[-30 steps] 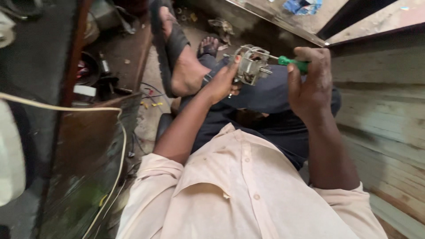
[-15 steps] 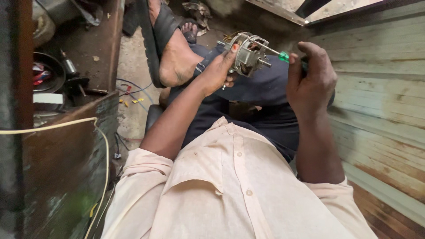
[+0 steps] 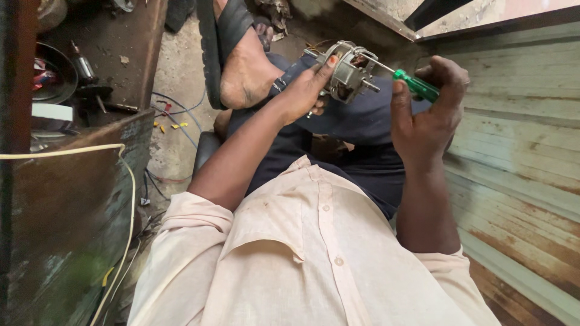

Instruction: The person sits and uses a screwdriver to adjust screws on a small electrical component held in their hands. They repeatedly tighten and loosen screws while rotating the component to access different sides.

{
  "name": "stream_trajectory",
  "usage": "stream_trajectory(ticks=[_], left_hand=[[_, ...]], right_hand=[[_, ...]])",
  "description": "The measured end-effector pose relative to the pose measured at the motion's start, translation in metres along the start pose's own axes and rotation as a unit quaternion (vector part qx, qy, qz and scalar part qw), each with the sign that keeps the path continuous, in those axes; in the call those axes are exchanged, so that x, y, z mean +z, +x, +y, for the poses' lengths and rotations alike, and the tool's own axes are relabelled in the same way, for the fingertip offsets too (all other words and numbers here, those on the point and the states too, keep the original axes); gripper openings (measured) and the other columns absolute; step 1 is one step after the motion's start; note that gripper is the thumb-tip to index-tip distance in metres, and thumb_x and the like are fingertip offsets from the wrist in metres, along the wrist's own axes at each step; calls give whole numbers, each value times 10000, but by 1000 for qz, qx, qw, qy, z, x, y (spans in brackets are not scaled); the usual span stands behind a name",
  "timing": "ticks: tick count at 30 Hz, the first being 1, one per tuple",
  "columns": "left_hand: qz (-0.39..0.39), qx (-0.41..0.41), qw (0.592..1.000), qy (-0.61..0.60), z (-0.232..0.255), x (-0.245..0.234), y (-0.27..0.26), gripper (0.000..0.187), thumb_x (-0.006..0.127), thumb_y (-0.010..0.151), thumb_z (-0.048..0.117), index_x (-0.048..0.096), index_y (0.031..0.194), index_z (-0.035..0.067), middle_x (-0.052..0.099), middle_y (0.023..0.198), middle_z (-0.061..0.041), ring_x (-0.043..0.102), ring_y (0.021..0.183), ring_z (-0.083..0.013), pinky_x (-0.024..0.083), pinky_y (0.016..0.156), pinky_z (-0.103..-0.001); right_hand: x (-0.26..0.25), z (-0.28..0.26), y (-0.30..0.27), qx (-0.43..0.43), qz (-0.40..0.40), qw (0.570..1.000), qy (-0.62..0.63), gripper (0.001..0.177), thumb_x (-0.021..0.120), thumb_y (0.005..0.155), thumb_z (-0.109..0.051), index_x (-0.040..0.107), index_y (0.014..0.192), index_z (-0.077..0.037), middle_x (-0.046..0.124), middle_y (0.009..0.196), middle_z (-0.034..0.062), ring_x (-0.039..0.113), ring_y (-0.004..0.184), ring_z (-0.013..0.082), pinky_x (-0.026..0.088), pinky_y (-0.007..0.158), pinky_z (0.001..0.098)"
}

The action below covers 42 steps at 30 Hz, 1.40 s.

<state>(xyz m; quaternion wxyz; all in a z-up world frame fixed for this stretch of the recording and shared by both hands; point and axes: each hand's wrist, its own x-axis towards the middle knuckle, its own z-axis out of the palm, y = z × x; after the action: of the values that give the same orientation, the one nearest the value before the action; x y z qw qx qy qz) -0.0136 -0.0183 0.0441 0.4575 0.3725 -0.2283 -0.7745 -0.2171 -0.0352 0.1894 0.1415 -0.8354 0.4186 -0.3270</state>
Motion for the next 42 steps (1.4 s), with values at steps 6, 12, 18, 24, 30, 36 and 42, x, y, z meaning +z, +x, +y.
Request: stream_trajectory(ticks=[6, 12, 18, 24, 30, 36, 42], left_hand=[[-16, 10, 1000, 17, -3, -1, 2, 796, 459, 956, 706, 541, 1373, 33, 564, 884, 0, 442, 596, -76, 416, 507, -240], [-3, -9, 1000, 27, -4, -2, 4, 836, 462, 919, 742, 530, 1379, 48, 550, 834, 3, 449, 581, -70, 424, 494, -240], [-3, 4, 1000, 25, -5, -2, 5, 855, 485, 911, 745, 532, 1364, 20, 557, 849, 4, 458, 585, -77, 435, 498, -246], [4, -9, 999, 41, -3, -2, 6, 863, 467, 903, 752, 526, 1377, 34, 542, 828, 5, 466, 579, -73, 449, 489, -244], [-15, 7, 1000, 20, -5, -3, 5, 883, 484, 910, 757, 531, 1381, 12, 535, 828, -1, 456, 590, -75, 420, 491, -246], [-17, 6, 1000, 8, -7, -4, 8, 873, 490, 906, 758, 538, 1367, 19, 501, 818, 2, 441, 589, -72, 396, 487, -243], [-11, -2, 1000, 9, -11, -5, 10, 859, 498, 924, 741, 518, 1355, -2, 516, 886, -9, 437, 584, -88, 409, 496, -258]], right_hand=[[-5, 12, 2, 58, -2, 994, -92, 81, 667, 1191, -128, 629, 1257, -100, 701, 1069, 86, 702, 820, 174, 543, 699, 322], [-10, 19, -5, -1, -36, 998, 44, 162, 649, 1214, -62, 516, 1305, -48, 502, 1167, 101, 538, 999, 170, 482, 886, 279], [-6, 19, -4, 33, -17, 996, 82, 198, 653, 1193, -114, 513, 1312, -43, 532, 1153, 102, 555, 972, 152, 484, 872, 295], [-6, 21, 1, 61, -2, 995, -73, 97, 630, 1212, -153, 653, 1223, -60, 706, 1038, 77, 658, 761, 127, 502, 652, 285], [-5, 23, 1, -21, -10, 998, -60, 123, 620, 1224, -97, 587, 1329, -42, 635, 1182, 112, 634, 905, 156, 525, 759, 302], [-9, 15, 0, -35, -46, 998, 24, 347, 613, 1099, 56, 495, 1397, -75, 487, 1212, 114, 531, 1058, 220, 504, 918, 355], [-5, 15, 5, -7, -17, 999, -35, 373, 675, 1060, -13, 487, 1380, -57, 566, 1208, 109, 619, 1087, 172, 548, 914, 335]])
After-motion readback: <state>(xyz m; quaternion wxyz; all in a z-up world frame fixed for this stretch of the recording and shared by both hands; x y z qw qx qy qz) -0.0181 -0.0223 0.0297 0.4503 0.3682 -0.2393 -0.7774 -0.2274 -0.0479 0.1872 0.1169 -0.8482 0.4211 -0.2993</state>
